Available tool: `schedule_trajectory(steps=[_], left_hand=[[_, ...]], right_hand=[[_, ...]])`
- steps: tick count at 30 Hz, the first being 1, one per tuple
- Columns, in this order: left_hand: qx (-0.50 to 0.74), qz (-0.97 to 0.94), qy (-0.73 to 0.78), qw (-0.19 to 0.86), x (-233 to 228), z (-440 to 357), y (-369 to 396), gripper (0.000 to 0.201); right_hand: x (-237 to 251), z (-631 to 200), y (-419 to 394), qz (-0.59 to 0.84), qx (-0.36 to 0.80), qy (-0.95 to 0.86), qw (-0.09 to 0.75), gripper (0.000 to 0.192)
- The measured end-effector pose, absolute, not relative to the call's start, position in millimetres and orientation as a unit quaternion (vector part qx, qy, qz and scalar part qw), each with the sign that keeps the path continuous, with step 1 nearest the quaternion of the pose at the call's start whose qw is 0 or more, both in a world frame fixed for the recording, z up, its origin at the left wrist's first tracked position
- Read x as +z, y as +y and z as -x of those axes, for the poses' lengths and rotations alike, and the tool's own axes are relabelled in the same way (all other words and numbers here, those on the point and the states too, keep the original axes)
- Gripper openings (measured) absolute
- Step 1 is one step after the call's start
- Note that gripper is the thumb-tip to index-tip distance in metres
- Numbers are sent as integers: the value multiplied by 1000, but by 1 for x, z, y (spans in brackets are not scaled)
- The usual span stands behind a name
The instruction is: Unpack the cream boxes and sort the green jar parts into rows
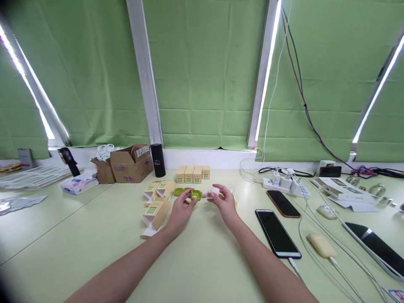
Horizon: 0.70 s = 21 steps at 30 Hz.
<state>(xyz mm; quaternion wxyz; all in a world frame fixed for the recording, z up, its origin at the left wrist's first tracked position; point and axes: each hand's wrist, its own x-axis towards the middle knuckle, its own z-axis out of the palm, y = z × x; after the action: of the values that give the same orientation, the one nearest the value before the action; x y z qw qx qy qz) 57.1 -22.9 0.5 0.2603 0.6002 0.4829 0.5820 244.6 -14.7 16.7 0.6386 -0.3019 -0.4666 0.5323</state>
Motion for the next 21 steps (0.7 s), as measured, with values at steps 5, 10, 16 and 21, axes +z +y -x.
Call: schedule_trajectory(steps=[5, 10, 16, 21], left_hand=[[580, -604, 485, 252, 0, -57, -22, 42], [572, -608, 494, 243, 0, -57, -23, 43], [579, -602, 498, 236, -1, -56, -22, 41], [570, -605, 505, 232, -3, -57, -21, 42]], right_hand=[[11, -245, -8, 358, 453, -496, 649, 59], [4, -250, -2, 422, 333, -560, 630, 53], [-9, -257, 3, 474, 134, -692, 528, 29], [-16, -258, 8, 466, 18, -764, 446, 37]])
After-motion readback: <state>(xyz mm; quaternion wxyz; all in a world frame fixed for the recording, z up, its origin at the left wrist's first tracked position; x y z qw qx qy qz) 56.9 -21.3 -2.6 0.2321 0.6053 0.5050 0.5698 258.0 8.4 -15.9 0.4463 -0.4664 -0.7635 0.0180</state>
